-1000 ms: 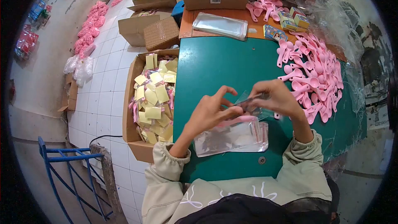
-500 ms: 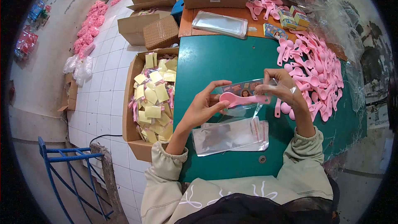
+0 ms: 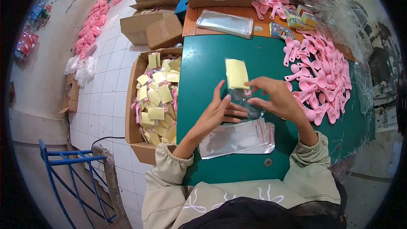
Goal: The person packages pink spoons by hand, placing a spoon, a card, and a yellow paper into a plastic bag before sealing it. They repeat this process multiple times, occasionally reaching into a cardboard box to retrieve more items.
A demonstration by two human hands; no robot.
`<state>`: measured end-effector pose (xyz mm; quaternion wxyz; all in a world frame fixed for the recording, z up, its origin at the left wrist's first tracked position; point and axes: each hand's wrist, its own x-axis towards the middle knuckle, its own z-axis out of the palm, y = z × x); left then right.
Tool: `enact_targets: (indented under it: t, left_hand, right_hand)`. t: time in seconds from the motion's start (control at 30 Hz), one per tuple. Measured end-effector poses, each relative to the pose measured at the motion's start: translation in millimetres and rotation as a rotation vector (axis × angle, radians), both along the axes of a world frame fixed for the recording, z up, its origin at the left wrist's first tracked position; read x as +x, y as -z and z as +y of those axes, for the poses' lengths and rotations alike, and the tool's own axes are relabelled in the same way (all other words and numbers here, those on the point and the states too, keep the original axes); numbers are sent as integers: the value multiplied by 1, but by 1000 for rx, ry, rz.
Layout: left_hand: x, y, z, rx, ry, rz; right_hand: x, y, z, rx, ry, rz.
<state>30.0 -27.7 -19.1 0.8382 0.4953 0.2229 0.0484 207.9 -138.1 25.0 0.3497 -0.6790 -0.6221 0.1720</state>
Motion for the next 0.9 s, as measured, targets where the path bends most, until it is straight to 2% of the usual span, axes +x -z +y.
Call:
enact_targets:
  t: [0.07, 0.17, 0.4, 0.5, 0.6, 0.7, 0.8, 0.9]
  left_hand:
    - [-1, 3, -6, 13, -2, 31]
    - [-4, 10, -7, 30, 39, 25]
    - [-9, 18, -6, 201, 90, 54]
    - [-9, 16, -11, 143, -21, 33]
    - [-9, 18, -9, 409, -45, 7]
    - [-3, 35, -5, 271, -79, -4]
    - [-3, 28, -10, 314, -25, 84]
    - [1, 19, -14, 112, -177, -33]
  right_hand:
    - [-4, 7, 0, -111, -67, 23]
    - [-2, 21, -2, -104, -209, -198]
    - [-21, 35, 3, -137, -225, -13]
    - [-19, 43, 6, -136, -276, 54]
    - [-20, 39, 5, -194, -310, 64]
    - [-29, 39, 3, 66, -337, -159]
    - [-23, 32, -1, -45, -456, -9]
    - [19, -9, -17, -265, -618, 316]
